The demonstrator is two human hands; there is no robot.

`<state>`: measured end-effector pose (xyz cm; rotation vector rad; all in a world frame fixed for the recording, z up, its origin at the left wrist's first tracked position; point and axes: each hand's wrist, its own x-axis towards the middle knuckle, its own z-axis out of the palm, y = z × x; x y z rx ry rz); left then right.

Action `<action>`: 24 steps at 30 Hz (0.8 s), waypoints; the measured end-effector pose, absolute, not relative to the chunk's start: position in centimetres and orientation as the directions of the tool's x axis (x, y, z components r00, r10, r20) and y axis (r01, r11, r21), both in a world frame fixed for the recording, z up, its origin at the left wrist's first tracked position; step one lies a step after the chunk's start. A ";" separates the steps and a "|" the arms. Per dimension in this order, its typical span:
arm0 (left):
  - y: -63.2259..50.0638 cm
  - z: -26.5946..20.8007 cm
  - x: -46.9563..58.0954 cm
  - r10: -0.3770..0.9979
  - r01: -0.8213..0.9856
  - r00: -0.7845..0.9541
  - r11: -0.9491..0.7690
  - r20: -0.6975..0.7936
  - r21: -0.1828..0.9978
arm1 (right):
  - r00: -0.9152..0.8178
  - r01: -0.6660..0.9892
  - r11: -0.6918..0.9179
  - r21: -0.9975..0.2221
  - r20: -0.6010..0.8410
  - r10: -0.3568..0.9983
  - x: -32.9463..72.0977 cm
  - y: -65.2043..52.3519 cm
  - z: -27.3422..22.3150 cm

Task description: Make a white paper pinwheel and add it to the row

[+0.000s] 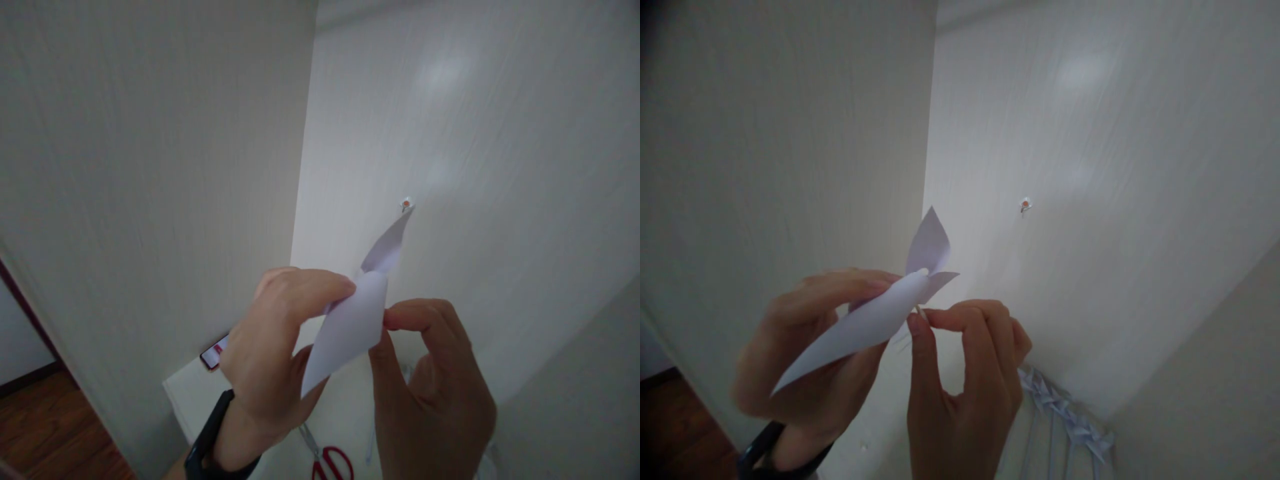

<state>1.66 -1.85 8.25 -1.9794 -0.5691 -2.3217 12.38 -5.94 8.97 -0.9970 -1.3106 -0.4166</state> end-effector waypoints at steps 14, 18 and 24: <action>-2.0 9.8 0.9 -0.016 0.373 0.004 -0.928 1.000 -0.017 | 0.190 0.722 0.592 -0.358 0.925 0.328 13.4 -5.1 8.0; -1.6 9.0 1.0 0.016 0.299 0.012 -0.954 1.000 0.012 | 0.258 0.719 0.545 -0.432 0.894 0.367 13.4 -5.1 7.7; -0.9 7.8 2.4 0.358 0.133 -0.233 -0.909 0.904 0.394 | 0.247 0.716 0.593 -0.368 0.928 0.278 13.1 -5.1 8.2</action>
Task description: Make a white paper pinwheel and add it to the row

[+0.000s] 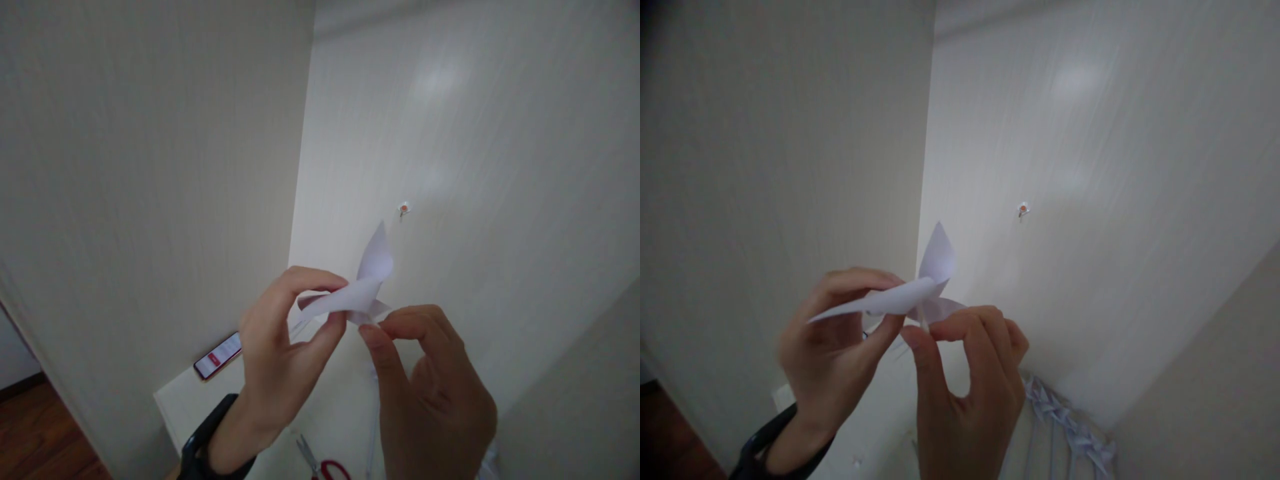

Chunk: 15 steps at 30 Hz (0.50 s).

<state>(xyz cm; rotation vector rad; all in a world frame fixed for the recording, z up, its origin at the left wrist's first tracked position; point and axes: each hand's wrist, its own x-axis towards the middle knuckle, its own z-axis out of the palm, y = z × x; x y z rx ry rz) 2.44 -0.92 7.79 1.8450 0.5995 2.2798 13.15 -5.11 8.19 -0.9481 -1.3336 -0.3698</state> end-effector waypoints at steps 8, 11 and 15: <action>-0.6 8.4 2.7 0.567 -0.103 -0.206 -0.823 0.798 0.558 | 0.202 0.874 0.405 -0.267 0.959 0.197 12.5 -5.0 8.9; -0.8 8.6 2.7 0.585 -0.118 -0.214 -0.810 0.782 0.574 | 0.188 0.905 0.348 -0.245 0.964 0.189 12.5 -5.2 9.1; -1.0 8.7 2.7 0.598 -0.116 -0.224 -0.800 0.769 0.589 | 0.175 0.925 0.305 -0.226 0.967 0.187 12.3 -5.3 9.2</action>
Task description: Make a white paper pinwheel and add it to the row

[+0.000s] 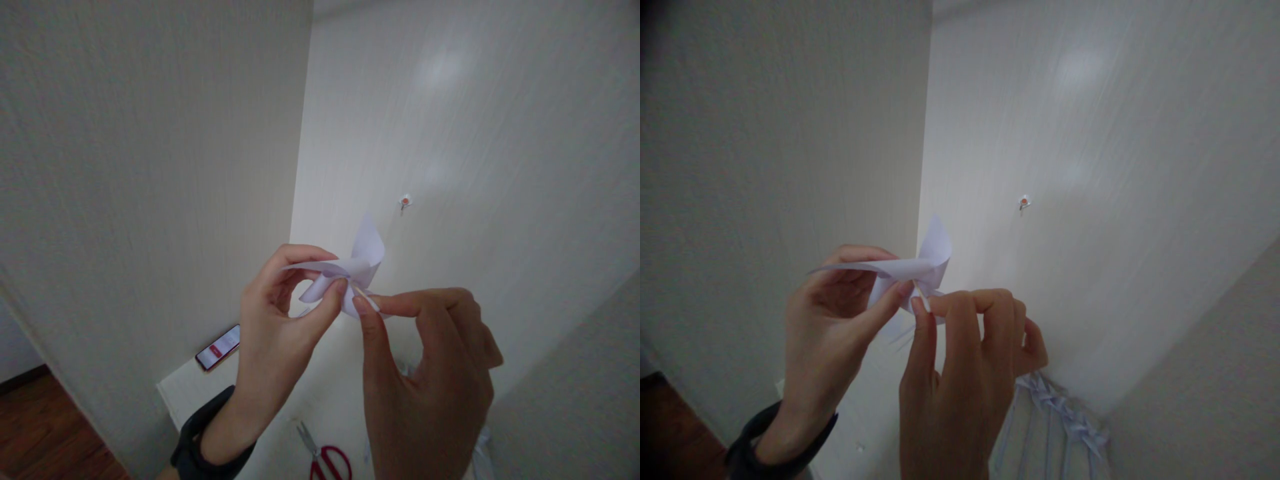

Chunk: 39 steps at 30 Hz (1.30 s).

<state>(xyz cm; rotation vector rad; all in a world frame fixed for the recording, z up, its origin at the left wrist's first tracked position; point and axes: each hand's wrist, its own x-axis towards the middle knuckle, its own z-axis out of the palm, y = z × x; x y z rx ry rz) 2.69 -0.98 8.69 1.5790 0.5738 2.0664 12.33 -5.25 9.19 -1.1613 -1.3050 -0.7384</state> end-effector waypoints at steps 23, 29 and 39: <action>-0.9 8.8 2.6 0.676 -0.154 -0.242 -0.735 0.696 0.660 | 0.161 0.903 0.358 -0.235 0.961 0.225 12.2 -5.9 9.1; -0.8 9.1 2.7 0.745 -0.278 -0.189 -0.665 0.639 0.693 | 0.187 0.840 0.467 -0.276 0.955 0.228 12.5 -6.1 9.1; -1.2 9.2 2.6 0.806 -0.361 -0.092 -0.574 0.585 0.735 | 0.246 0.382 0.651 -0.656 0.751 0.612 15.0 -5.3 9.3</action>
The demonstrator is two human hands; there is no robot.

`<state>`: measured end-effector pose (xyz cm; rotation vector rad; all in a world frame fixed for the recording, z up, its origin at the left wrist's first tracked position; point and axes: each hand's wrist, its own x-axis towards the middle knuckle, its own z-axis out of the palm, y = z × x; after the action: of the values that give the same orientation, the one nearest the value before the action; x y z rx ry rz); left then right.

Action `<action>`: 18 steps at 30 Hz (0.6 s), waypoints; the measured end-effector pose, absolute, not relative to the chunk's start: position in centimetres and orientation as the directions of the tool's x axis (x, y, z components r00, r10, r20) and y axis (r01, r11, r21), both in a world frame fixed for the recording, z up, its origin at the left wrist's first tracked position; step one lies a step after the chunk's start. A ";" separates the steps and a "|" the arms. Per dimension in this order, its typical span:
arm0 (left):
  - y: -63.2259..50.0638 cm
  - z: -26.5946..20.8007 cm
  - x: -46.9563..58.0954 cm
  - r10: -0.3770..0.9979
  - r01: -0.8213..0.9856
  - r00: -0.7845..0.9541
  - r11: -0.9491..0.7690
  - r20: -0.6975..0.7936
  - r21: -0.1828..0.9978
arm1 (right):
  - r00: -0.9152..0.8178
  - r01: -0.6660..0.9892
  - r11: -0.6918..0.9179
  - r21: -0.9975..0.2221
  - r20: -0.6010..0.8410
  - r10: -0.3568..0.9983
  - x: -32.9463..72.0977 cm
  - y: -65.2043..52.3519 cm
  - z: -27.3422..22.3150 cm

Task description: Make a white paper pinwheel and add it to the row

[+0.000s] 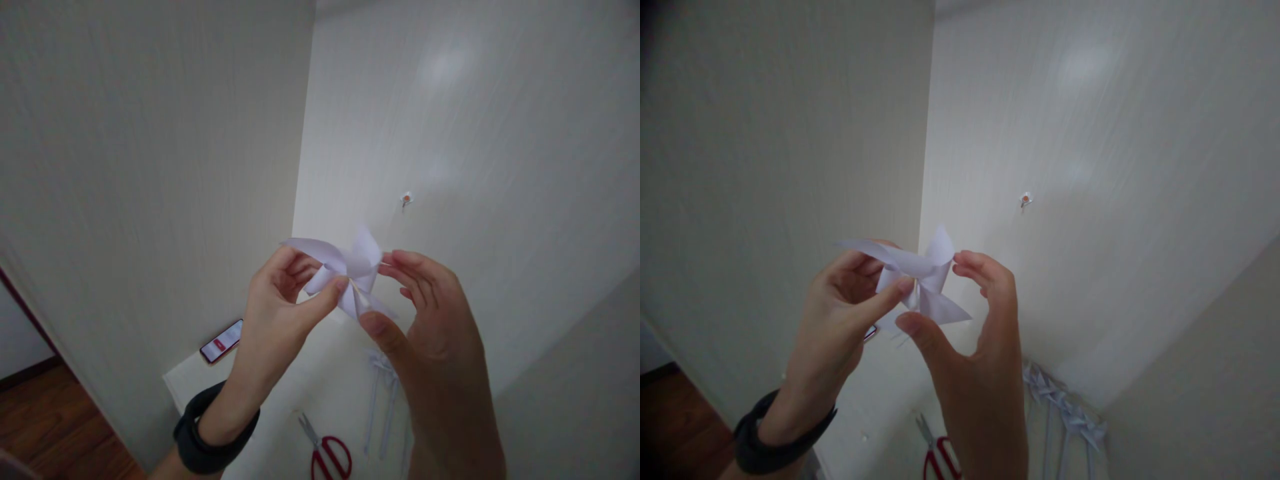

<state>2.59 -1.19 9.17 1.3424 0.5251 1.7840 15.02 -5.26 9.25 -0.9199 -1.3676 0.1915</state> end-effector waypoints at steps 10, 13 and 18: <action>-1.4 9.1 2.5 0.820 -0.432 0.079 -0.484 0.567 0.761 | -0.135 -0.081 0.460 -0.884 0.467 0.874 17.0 -3.7 8.8; -1.4 9.2 2.6 0.819 -0.412 0.082 -0.491 0.568 0.768 | -0.179 -0.139 0.427 -0.894 0.447 0.877 17.0 -3.6 8.8; -1.5 9.1 2.5 0.816 -0.358 0.034 -0.529 0.577 0.769 | -0.180 -0.170 0.403 -0.899 0.431 0.884 16.8 -4.0 8.8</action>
<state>2.52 -1.45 9.11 1.4091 0.5001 1.6508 16.76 -3.98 8.84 -0.6829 -1.4393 1.0847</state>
